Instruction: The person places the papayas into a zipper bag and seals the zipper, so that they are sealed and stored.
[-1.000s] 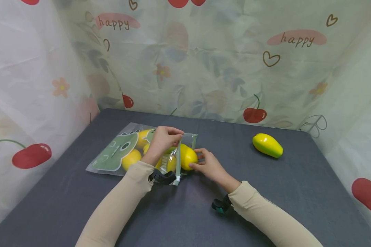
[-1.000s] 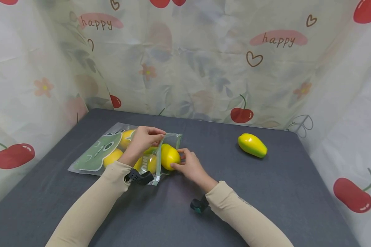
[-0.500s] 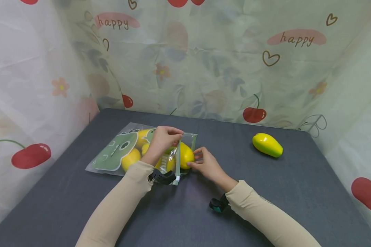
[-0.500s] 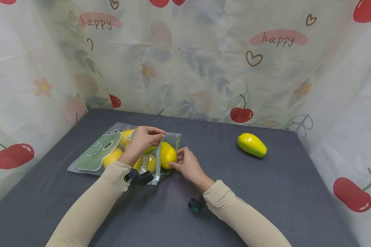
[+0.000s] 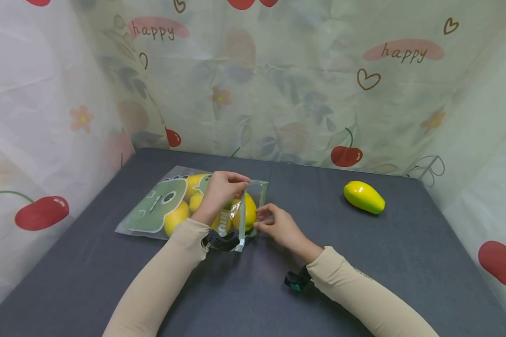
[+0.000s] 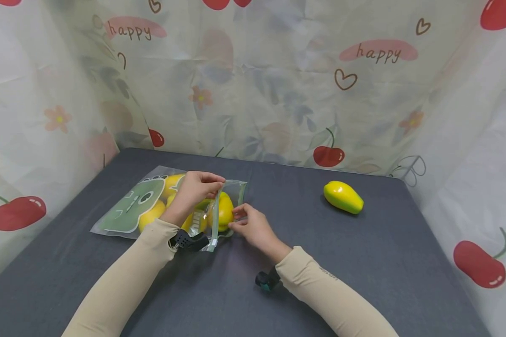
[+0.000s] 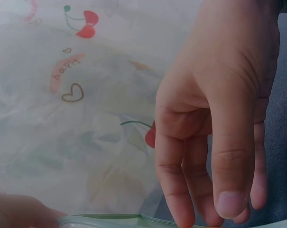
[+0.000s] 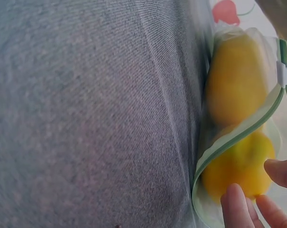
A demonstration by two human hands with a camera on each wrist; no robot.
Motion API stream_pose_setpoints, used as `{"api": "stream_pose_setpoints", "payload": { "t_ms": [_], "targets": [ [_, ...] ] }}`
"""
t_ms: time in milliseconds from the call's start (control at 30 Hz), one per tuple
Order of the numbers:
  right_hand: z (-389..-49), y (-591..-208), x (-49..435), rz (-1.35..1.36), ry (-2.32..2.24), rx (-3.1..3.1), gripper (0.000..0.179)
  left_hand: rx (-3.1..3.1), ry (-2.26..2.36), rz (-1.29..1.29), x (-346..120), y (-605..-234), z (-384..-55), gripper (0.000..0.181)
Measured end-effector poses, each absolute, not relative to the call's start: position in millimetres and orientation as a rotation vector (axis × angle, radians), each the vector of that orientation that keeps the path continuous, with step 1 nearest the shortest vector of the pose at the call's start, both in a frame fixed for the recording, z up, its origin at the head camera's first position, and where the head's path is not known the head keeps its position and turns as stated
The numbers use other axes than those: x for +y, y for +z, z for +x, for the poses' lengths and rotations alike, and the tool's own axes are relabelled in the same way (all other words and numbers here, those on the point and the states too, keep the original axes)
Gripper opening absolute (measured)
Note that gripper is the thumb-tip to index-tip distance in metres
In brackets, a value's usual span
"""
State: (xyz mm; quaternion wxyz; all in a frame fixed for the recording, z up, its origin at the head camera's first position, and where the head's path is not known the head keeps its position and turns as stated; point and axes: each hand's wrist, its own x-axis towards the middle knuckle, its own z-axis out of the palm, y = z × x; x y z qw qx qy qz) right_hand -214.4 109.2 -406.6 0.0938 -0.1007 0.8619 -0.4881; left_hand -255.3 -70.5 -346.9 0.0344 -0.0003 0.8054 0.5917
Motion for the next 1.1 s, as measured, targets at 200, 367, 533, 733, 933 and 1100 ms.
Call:
{"api": "stream_pose_setpoints", "payload": {
  "t_ms": [200,367,533,733,933,1100],
  "targets": [
    [-213.6,-406.2,107.2,-0.343,-1.441,2.556,0.035,2.496,1.797,-0.007,-70.6,-346.5,-257.1,0.015],
    [-213.4,-405.6,105.6,-0.352,-1.441,2.525,0.037,2.496,1.798,-0.009,-71.2,-346.5,-257.2,0.015],
    [-212.6,-405.3,104.2,-0.346,-1.442,2.505,0.037,2.493,1.792,-0.004,-72.0,-346.1,-256.9,0.015],
    [-211.9,-404.5,103.8,-0.358,-1.433,2.498,0.036,2.482,1.803,-0.003,-73.0,-346.5,-256.8,0.015],
    [-211.8,-403.5,104.5,-0.355,-1.437,2.489,0.037,2.482,1.803,-0.002,-74.0,-347.1,-257.3,0.016],
    [-212.9,-402.7,109.6,-0.329,-1.434,2.498,0.042,2.476,1.809,-0.007,-73.8,-347.2,-256.6,0.016]
  ]
}}
